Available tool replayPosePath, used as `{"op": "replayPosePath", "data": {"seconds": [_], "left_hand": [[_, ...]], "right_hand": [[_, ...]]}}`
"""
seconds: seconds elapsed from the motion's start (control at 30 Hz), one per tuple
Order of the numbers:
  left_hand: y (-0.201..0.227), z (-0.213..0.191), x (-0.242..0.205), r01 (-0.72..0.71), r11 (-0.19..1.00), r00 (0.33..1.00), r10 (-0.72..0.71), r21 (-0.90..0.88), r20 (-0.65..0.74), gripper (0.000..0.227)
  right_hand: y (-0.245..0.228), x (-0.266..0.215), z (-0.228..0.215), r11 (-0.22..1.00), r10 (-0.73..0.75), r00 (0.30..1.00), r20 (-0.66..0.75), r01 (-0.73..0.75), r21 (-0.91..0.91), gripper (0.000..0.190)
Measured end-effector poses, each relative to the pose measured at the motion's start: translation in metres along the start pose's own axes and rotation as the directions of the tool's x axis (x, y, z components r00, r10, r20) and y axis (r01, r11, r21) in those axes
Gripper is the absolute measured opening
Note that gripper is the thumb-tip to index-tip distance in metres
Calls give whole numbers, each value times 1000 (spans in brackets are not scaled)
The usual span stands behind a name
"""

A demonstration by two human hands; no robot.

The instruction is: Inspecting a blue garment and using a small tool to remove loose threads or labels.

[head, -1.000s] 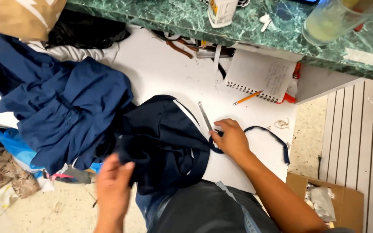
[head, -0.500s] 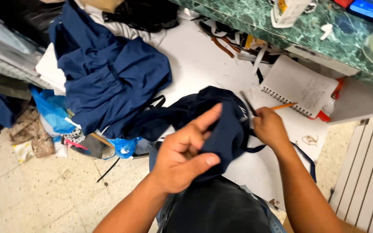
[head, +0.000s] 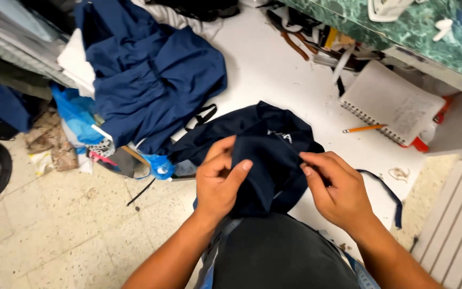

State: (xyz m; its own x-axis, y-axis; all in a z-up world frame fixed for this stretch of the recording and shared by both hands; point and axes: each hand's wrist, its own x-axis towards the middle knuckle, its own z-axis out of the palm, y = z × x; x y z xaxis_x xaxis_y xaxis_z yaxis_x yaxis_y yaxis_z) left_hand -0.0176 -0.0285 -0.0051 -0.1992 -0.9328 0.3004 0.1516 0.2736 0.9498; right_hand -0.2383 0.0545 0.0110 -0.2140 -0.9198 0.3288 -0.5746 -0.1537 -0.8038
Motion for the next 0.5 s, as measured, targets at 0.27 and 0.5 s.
{"op": "replayPosePath", "data": {"seconds": [0.27,0.5], "left_hand": [[12,32,-3,66,840,997,-73,-538,8,30],[-12,28,-9,209,720,966,-259,-662,23,32]], "right_hand": [[-27,24,26,894,-445,895,26,446,-39,22],[-3,17,15,908,-322,944,73,329,-260,27]]}}
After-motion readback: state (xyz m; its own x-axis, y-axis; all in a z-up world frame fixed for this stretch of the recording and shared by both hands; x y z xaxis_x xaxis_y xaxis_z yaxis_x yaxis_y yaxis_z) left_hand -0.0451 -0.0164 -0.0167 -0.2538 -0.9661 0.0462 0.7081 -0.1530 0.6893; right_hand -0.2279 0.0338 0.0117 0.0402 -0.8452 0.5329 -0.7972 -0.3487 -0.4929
